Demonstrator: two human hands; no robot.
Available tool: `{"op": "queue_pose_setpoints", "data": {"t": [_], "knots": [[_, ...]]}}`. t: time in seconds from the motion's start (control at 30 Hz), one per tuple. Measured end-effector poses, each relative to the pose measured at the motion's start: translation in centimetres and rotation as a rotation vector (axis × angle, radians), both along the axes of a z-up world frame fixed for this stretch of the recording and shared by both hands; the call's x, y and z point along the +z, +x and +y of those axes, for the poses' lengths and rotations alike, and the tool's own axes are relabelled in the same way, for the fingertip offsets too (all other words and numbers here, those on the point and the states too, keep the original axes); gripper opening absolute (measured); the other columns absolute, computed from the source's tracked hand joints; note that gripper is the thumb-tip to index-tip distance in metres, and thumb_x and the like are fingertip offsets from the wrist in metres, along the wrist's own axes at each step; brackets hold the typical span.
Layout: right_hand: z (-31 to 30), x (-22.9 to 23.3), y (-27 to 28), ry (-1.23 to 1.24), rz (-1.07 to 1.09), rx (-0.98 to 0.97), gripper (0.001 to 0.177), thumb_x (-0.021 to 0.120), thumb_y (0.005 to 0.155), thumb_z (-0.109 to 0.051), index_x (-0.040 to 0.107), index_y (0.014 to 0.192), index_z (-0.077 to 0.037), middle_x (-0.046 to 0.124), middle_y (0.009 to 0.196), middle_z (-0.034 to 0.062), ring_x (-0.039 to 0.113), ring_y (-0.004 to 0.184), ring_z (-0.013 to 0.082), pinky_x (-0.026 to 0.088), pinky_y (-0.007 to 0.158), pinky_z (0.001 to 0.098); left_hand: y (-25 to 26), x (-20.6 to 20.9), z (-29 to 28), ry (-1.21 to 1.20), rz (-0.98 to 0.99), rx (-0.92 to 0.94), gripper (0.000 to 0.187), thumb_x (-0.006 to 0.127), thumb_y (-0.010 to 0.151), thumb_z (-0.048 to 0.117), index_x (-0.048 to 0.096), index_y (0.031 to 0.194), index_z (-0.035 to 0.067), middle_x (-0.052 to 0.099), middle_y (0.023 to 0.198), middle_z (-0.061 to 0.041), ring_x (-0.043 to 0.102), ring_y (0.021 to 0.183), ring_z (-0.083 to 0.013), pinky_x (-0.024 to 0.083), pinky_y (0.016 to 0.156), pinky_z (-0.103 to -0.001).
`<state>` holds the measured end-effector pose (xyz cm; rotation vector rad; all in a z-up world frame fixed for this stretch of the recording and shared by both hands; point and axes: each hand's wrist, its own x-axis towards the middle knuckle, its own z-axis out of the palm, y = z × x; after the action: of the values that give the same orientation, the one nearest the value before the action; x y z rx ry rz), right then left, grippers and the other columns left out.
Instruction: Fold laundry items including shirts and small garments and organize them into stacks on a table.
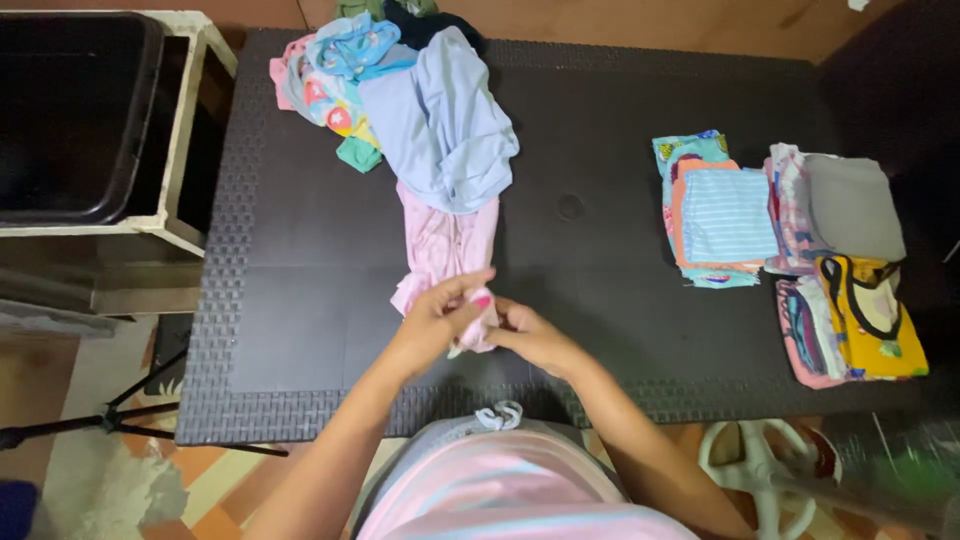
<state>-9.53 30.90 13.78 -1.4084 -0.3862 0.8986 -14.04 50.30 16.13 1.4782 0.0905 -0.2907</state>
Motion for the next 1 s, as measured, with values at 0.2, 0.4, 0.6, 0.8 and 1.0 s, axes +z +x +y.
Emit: {"op": "queue_pose_setpoints", "data": {"t": [0.2, 0.4, 0.6, 0.8, 1.0], "knots": [[-5.9, -6.1, 1.5, 0.275, 0.216, -0.425, 0.020, 0.056, 0.108, -0.011, 0.066, 0.118, 0.003, 0.071, 0.106, 0.0123, 0.067, 0.092, 0.0200, 0.055, 0.081, 0.0357, 0.8, -0.9, -2.0, -0.007, -0.455, 0.020, 0.096, 0.086, 0.087, 0.019, 0.029, 0.163, 0.006, 0.051, 0.145, -0.011, 0.054, 0.130, -0.0262, 0.050, 0.099, -0.039], [-5.6, 12.6, -0.1, 0.201, 0.623, -0.548, 0.033, 0.047, 0.094, -0.031, 0.066, 0.106, -0.006, 0.073, 0.090, 0.0075, 0.073, 0.076, 0.0198, 0.061, 0.070, 0.0372, 0.2, -2.5, -3.1, 1.045, 0.117, -0.053, 0.044, 0.063, 0.094, 0.037, 0.062, 0.136, 0.023, 0.077, 0.122, -0.013, 0.071, 0.115, -0.0353, 0.053, 0.096, -0.047], [-12.5, 4.7, 1.8, 0.943, 0.564, -0.125, 0.038, 0.052, 0.117, -0.021, 0.064, 0.141, 0.005, 0.072, 0.089, 0.0082, 0.068, 0.073, 0.0179, 0.054, 0.062, 0.0314, 0.3, -3.1, -0.1, -0.271, 0.608, -0.073, 0.058, 0.046, 0.092, 0.048, 0.055, 0.138, 0.014, 0.066, 0.131, -0.018, 0.067, 0.107, -0.0375, 0.060, 0.089, -0.054], [-10.3, -4.0, 1.4, -0.111, 0.209, -0.269, 0.041, 0.054, 0.091, -0.004, 0.069, 0.129, -0.003, 0.076, 0.101, 0.0047, 0.067, 0.076, 0.0111, 0.051, 0.062, 0.0271, -1.3, -1.6, -1.8, -1.134, 0.209, 0.253, 0.052, 0.046, 0.101, 0.040, 0.057, 0.130, -0.001, 0.066, 0.128, -0.022, 0.066, 0.117, -0.0384, 0.054, 0.106, -0.055], [-10.7, -1.9, 0.9, -0.520, -0.141, -0.081, 0.034, 0.061, 0.089, -0.005, 0.073, 0.120, -0.001, 0.071, 0.096, 0.0057, 0.062, 0.084, 0.0107, 0.051, 0.072, 0.0283, -0.4, -4.8, 3.7, -1.095, -0.024, 0.373, 0.039, 0.052, 0.104, 0.028, 0.062, 0.120, -0.005, 0.068, 0.114, -0.026, 0.070, 0.104, -0.0399, 0.056, 0.098, -0.053]]}}
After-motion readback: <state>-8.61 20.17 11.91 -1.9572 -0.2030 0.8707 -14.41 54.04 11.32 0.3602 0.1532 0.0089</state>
